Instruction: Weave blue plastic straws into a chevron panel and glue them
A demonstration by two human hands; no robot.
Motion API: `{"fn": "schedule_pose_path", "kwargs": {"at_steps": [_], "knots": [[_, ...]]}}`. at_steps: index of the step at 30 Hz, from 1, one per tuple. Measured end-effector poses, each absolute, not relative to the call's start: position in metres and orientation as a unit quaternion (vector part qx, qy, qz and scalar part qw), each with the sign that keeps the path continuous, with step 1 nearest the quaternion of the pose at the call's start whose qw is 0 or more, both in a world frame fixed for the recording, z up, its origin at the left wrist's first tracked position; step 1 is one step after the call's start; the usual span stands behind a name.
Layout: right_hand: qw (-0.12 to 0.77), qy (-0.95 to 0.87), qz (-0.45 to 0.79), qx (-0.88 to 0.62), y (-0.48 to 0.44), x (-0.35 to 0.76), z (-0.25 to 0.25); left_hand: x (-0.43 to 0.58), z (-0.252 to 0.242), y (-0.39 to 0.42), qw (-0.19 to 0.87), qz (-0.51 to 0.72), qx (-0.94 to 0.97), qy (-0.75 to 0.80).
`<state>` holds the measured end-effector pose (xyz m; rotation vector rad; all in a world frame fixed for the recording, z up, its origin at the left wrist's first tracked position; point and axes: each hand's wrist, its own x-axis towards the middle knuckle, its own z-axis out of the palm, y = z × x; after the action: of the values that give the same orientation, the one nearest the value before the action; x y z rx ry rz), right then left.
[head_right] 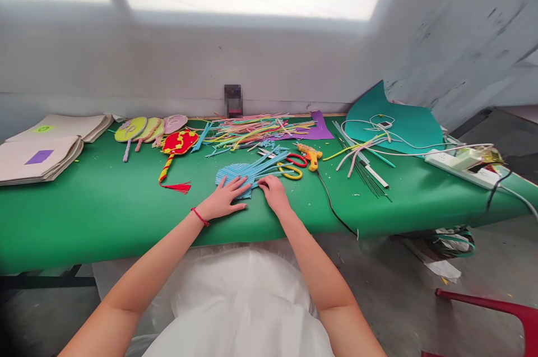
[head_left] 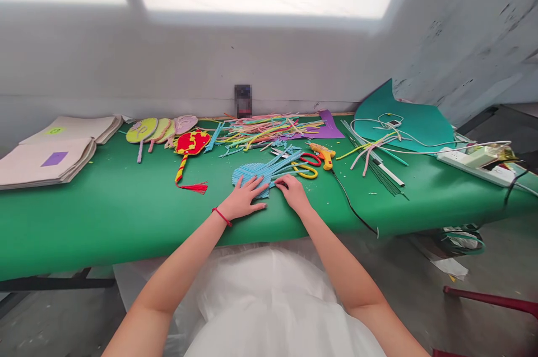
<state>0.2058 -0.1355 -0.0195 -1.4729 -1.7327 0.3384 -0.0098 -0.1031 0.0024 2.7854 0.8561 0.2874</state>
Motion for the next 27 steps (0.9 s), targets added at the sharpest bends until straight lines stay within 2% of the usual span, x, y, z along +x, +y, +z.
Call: {"fn": "schedule_pose_path", "kwargs": {"at_steps": [27], "knots": [[0.403,-0.698,0.129,-0.578,-0.1342,0.2061,-0.0211,-0.0095,0.0034,-0.1037,0.098,0.086,0.945,0.3]]}}
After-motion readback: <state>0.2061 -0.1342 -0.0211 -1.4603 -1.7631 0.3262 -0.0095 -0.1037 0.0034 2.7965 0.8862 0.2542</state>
